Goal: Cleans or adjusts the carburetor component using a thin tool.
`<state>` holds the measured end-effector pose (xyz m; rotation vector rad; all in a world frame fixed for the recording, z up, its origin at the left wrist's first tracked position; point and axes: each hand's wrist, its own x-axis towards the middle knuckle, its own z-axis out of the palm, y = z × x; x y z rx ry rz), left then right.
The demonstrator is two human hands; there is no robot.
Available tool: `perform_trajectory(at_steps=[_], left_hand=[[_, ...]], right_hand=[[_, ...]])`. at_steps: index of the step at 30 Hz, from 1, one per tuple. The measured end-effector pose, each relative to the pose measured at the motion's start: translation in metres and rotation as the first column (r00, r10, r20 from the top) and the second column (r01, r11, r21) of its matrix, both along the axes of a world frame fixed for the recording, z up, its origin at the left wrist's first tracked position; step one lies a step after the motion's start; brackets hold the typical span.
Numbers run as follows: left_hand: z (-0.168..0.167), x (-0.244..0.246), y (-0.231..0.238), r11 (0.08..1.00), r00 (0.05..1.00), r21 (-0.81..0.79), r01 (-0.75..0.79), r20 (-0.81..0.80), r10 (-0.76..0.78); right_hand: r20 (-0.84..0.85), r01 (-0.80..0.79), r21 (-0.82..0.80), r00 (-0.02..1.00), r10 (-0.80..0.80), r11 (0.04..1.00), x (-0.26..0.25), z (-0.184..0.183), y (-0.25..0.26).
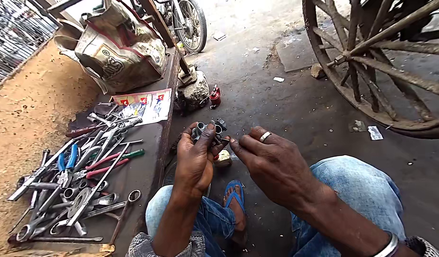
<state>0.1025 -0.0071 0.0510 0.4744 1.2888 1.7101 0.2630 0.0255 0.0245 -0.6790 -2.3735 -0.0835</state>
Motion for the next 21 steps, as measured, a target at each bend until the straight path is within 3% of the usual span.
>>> perform_trajectory(at_steps=[6,11,16,19,21], left_hand=[[-0.003,-0.002,0.001,0.998,1.000,-0.064,-0.016,0.025,0.017],[-0.003,-0.003,0.003,0.996,0.991,-0.090,0.009,0.135,0.003],[-0.004,-0.004,0.008,0.993,0.954,-0.113,0.037,0.299,-0.001],[0.002,-0.003,0.008,0.995,0.922,-0.099,0.019,0.388,0.021],[0.007,-0.007,0.007,0.998,0.890,-0.058,0.018,0.456,0.010]], right_hand=[[0.035,-0.047,0.114,0.998,0.043,0.992,-0.004,-0.007,0.003],[0.198,-0.146,0.289,0.976,0.090,0.946,0.000,0.006,0.012],[0.390,-0.341,0.423,0.905,0.171,0.839,0.001,0.028,0.027],[0.455,-0.343,0.285,0.870,0.188,0.895,0.010,0.054,0.041],[0.431,-0.183,0.074,0.892,0.134,0.980,0.032,0.070,0.060]])
